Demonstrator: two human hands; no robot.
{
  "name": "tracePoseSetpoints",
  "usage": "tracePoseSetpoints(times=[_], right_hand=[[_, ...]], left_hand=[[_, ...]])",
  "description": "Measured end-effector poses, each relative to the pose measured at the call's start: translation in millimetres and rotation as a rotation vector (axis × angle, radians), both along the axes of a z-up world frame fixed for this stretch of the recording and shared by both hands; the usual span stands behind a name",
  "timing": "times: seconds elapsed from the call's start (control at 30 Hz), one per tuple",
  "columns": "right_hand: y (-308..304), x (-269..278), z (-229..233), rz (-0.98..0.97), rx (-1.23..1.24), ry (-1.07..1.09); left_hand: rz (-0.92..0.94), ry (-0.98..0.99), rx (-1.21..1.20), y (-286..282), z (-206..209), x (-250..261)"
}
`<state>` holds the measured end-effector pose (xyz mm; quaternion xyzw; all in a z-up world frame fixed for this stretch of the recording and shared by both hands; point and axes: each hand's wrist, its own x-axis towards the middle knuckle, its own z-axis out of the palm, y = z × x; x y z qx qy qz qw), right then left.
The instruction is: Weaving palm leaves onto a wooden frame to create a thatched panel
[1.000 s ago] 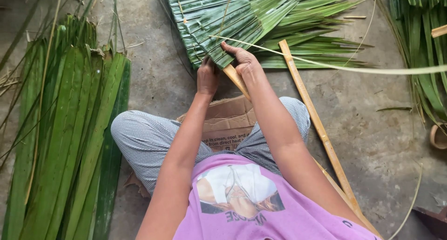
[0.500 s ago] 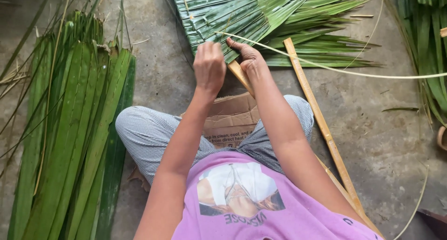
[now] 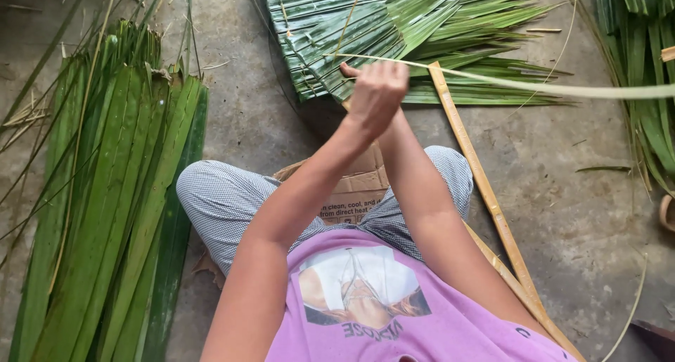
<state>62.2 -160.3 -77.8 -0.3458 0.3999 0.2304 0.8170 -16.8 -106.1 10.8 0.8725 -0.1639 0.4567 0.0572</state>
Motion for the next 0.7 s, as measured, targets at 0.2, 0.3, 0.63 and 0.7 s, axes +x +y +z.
tracePoseSetpoints(times=[0.2,0.3,0.63,0.7], right_hand=[[-13.6,-16.0,14.7,-0.048,-0.034,0.007],[-12.0,-23.9,20.5,-0.058,-0.049,0.017],[-15.8,-2.0,-1.1,0.135,0.006,-0.161],[-15.4,-1.4,-4.6,0.139,0.026,-0.172]], left_hand=[[-0.131,-0.06,0.045,-18.1,5.0,-23.2],[-0.236,-0.035,0.067,-34.3,9.2,-39.2],[-0.788,0.063,-0.295,-161.4,145.6,-113.1],[-0.876,0.062,-0.33,-190.3,159.4,-125.5]])
